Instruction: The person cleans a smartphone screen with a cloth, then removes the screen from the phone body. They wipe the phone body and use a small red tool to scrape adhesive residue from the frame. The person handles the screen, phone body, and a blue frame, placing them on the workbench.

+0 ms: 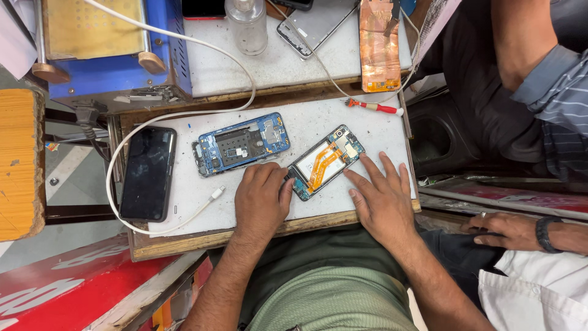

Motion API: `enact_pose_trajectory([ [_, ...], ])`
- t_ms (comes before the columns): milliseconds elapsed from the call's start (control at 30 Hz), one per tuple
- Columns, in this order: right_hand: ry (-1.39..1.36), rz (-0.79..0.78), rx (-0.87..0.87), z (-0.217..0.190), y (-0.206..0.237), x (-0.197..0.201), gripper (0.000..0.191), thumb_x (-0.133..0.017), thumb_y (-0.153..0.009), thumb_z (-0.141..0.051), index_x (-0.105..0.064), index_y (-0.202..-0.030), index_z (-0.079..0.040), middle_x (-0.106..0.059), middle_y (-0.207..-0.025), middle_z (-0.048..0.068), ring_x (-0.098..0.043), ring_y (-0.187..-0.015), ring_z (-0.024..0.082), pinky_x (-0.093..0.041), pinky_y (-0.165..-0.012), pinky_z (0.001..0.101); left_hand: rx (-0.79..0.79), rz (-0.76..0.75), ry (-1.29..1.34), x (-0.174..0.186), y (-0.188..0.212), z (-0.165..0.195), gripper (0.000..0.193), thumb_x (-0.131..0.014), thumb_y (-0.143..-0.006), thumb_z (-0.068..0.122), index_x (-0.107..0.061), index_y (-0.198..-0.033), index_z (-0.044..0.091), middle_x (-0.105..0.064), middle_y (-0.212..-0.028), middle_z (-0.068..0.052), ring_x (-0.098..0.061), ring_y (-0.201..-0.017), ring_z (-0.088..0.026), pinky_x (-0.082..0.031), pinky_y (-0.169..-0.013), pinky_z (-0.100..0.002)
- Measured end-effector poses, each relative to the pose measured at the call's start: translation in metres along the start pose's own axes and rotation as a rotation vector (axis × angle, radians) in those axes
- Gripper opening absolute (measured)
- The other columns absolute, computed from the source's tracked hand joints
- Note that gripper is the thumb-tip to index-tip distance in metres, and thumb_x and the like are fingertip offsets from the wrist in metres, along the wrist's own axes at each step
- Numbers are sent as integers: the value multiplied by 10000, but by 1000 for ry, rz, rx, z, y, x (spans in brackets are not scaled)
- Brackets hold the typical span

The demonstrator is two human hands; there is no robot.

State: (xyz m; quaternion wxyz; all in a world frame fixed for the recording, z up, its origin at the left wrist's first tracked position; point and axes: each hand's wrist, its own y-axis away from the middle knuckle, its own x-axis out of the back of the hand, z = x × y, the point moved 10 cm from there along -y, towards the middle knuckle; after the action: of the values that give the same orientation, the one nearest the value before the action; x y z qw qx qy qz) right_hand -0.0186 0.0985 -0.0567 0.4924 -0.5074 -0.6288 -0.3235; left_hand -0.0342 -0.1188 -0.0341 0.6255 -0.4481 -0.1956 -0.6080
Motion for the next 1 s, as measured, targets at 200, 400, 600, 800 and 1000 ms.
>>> enact_pose_trajectory([
  [200,29,-9,22,-5,-2,-1,338,-577,-986,-364,-699,-1291,-286,-451,-1525,159,-279,-1487,424,-130,-1211,666,2,-12,-4,-1,0,0,262,-805,-856,181,-726,-1056,31,-678,-1092,-99,-630,-1043,-290,-552,-871,-399],
  [400,-43,-36,16,-18,-4,8,347,-655,-936,-339,-715,-1277,-324,-393,-1548,195,-257,-1501,433,-138,-1218,659,6,-12,-7,-1,-1,0,260,-803,-856,181,-727,-1057,34,-676,-1083,-96,-630,-1033,-288,-551,-865,-400],
  [600,-36,-99,67,-46,-1,5,348,-689,-887,-329,-727,-1233,-335,-338,-1566,211,-191,-1489,504,-132,-1182,684,1,-3,-7,1,0,1,260,-802,-854,178,-728,-1056,33,-677,-1082,-97,-629,-1033,-290,-550,-865,-403],
  [800,-112,-88,177,-57,5,5,386,-690,-888,-292,-711,-1273,-289,-414,-1555,164,-223,-1466,495,-176,-1169,674,4,-3,10,1,-1,1,254,-803,-854,178,-729,-1047,32,-679,-1077,-95,-629,-1024,-290,-548,-855,-403],
  [1000,-119,35,-1,-6,-6,24,448,-614,-970,-195,-615,-1407,-95,-536,-1527,120,-286,-1516,438,-269,-1212,551,-2,19,24,4,-1,1,254,-811,-841,174,-725,-1033,31,-680,-1076,-94,-621,-1021,-297,-544,-845,-411],
])
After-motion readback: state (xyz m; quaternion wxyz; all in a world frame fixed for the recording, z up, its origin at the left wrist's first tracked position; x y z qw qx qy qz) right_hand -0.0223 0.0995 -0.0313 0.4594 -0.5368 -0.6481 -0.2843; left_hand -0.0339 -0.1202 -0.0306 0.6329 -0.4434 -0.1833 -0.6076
